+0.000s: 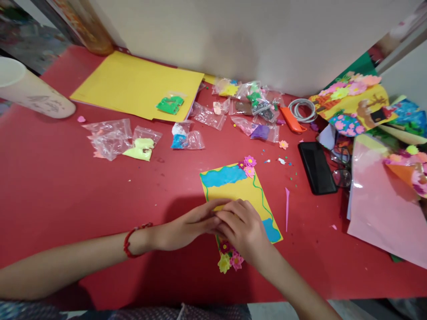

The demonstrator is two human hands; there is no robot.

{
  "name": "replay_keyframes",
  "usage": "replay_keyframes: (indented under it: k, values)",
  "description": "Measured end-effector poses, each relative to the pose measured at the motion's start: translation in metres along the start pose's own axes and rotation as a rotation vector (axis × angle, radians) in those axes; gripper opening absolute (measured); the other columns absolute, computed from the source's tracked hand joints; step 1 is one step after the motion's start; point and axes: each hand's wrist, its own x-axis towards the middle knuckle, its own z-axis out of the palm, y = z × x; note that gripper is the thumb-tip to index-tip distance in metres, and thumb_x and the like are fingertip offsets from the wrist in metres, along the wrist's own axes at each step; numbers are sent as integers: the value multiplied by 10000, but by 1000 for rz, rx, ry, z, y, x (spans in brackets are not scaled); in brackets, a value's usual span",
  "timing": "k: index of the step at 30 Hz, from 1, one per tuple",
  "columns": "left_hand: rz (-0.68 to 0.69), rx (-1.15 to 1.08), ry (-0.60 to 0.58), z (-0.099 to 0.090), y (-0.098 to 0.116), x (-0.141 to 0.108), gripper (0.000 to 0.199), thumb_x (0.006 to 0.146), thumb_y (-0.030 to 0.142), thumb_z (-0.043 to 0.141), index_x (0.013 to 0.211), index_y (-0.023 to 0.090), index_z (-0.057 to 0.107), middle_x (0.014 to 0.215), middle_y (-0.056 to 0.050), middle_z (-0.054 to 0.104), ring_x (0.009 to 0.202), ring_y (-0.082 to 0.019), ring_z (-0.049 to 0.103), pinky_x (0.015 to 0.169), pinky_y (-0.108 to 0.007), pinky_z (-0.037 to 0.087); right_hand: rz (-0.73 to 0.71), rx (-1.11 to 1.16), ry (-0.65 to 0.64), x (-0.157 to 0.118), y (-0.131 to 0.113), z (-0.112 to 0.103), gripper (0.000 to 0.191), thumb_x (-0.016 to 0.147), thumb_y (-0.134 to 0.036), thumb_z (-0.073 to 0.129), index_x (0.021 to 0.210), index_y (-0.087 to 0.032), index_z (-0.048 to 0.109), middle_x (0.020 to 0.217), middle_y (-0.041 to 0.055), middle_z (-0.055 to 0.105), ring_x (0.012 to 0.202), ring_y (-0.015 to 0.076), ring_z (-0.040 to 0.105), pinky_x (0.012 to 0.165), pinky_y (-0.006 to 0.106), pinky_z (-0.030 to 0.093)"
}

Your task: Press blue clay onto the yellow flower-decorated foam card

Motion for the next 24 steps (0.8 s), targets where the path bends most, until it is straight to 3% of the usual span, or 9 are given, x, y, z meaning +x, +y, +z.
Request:
replay_keyframes:
  k: [3, 5, 7, 10, 13, 16, 18, 21, 24]
  values:
    - [-107, -286, -33, -2, -1, 3, 179, 900, 290, 534, 947, 121, 571, 867, -59, 670, 788, -134, 649, 723, -276, 532, -67, -50, 4, -8, -1, -6, 169, 879, -135, 514, 811, -179, 663, 670, 21, 628, 592, 122, 512, 538, 265, 430]
    - [-184, -412, -57, -5, 1, 5, 330, 773, 436, 670, 804, 118, 590, 689, -7, 639, 616, -106, 620, 614, -239, 517, -102, -109, -22, -10, -3, -11, 234, 887, -127, 500, 723, -192, 655, 603, 3, 610, 544, 113, 491, 510, 259, 409]
    - [-248, -482, -108, -10, 4, 6, 427, 690, 518, 711, 750, 110, 601, 609, 7, 624, 494, -84, 581, 521, -216, 494, -114, -154, -34, -9, -6, -15, 294, 901, -155, 489, 646, -197, 631, 567, -2, 604, 515, 109, 491, 494, 258, 407]
    - [-275, -513, -148, -17, 9, 4, 451, 685, 539, 707, 693, 102, 597, 576, -5, 634, 423, -75, 558, 452, -202, 475, -128, -146, -25, -7, -9, -18, 273, 914, -220, 489, 688, -196, 640, 602, 5, 650, 523, 109, 559, 514, 252, 456]
    - [-247, -482, -74, -24, 10, -2, 424, 722, 514, 692, 702, 103, 592, 591, -15, 642, 463, -83, 589, 476, -199, 492, 20, -107, 77, -6, -6, -24, 155, 881, -206, 546, 795, -220, 675, 656, -10, 697, 567, 113, 635, 542, 230, 511]
    - [-184, -407, 50, -31, 4, -10, 354, 792, 449, 643, 806, 99, 598, 682, -53, 667, 568, -114, 636, 557, -239, 531, 248, -18, 210, -6, 2, -30, 173, 839, -154, 583, 893, -267, 703, 761, -22, 734, 627, 127, 684, 606, 239, 565]
    - [-119, -309, 109, -36, -1, -16, 266, 850, 355, 564, 898, 94, 589, 778, -89, 678, 639, -134, 651, 611, -277, 543, 321, 43, 214, -5, 8, -29, 214, 839, -145, 570, 937, -277, 707, 803, -17, 742, 640, 138, 696, 642, 266, 586]
    - [-2, 27, 209, -42, -5, -24, 222, 864, 176, 407, 980, 108, 584, 836, -83, 664, 676, -123, 621, 633, -274, 520, 340, 75, 163, -2, 13, -19, 150, 835, -178, 587, 886, -249, 709, 775, -3, 742, 633, 145, 699, 606, 258, 588]
    - [105, 444, 321, -50, -5, -27, 314, 834, 91, 299, 930, 139, 595, 736, -29, 610, 643, -112, 550, 617, -248, 476, 279, 90, 127, 5, 17, -4, 58, 814, -224, 634, 797, -220, 689, 712, -3, 727, 607, 132, 681, 554, 224, 565]
